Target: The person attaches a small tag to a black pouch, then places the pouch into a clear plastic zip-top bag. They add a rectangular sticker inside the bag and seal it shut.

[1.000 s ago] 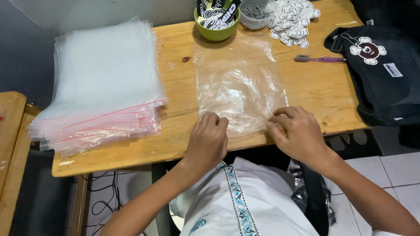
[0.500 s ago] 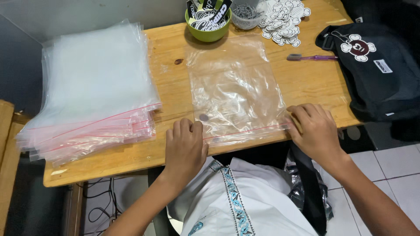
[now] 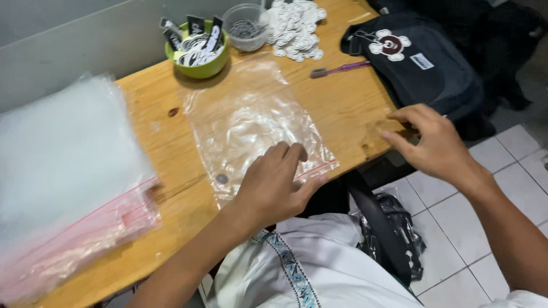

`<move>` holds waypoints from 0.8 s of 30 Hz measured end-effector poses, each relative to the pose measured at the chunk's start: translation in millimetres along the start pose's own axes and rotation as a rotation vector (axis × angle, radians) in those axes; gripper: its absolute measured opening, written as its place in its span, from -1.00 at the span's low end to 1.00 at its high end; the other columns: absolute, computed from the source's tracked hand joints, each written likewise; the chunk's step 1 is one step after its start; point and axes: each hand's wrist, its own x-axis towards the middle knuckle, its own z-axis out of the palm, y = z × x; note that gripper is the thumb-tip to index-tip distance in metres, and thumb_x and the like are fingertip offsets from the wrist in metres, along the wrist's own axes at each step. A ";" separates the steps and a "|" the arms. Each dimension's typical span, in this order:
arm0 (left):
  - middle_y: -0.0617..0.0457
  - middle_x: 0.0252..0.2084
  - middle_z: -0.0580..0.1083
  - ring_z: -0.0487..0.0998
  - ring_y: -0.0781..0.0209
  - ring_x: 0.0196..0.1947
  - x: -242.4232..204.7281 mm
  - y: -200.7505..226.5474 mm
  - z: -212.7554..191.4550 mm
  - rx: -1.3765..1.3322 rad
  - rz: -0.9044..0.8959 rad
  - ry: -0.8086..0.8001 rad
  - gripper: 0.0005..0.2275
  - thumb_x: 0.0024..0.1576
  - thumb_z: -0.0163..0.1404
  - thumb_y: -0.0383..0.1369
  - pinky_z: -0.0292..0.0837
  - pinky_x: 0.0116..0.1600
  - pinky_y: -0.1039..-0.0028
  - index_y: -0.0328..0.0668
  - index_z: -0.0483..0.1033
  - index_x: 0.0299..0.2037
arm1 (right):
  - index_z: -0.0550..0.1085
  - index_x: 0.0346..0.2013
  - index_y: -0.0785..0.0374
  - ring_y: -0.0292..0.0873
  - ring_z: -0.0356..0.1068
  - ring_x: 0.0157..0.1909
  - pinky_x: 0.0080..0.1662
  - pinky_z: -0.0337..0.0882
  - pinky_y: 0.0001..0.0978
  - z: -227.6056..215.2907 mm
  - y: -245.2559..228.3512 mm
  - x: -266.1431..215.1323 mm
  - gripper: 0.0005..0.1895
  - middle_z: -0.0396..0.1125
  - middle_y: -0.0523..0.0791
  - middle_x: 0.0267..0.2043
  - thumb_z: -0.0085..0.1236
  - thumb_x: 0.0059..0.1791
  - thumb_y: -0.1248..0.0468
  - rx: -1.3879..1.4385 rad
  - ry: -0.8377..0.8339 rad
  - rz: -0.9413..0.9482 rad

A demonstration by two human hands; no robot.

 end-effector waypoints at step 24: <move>-0.05 -0.11 0.30 0.26 0.18 -0.40 277.1 78.1 98.0 -1.449 -0.796 -0.037 -0.51 -0.08 0.09 -0.18 0.48 -0.06 0.21 -0.15 0.38 0.07 | 0.44 -0.03 0.30 -0.08 0.35 -0.01 -0.03 0.29 -0.22 8.4 224.0 45.2 -0.70 0.37 -0.05 -0.03 0.14 0.10 0.14 0.176 0.358 0.462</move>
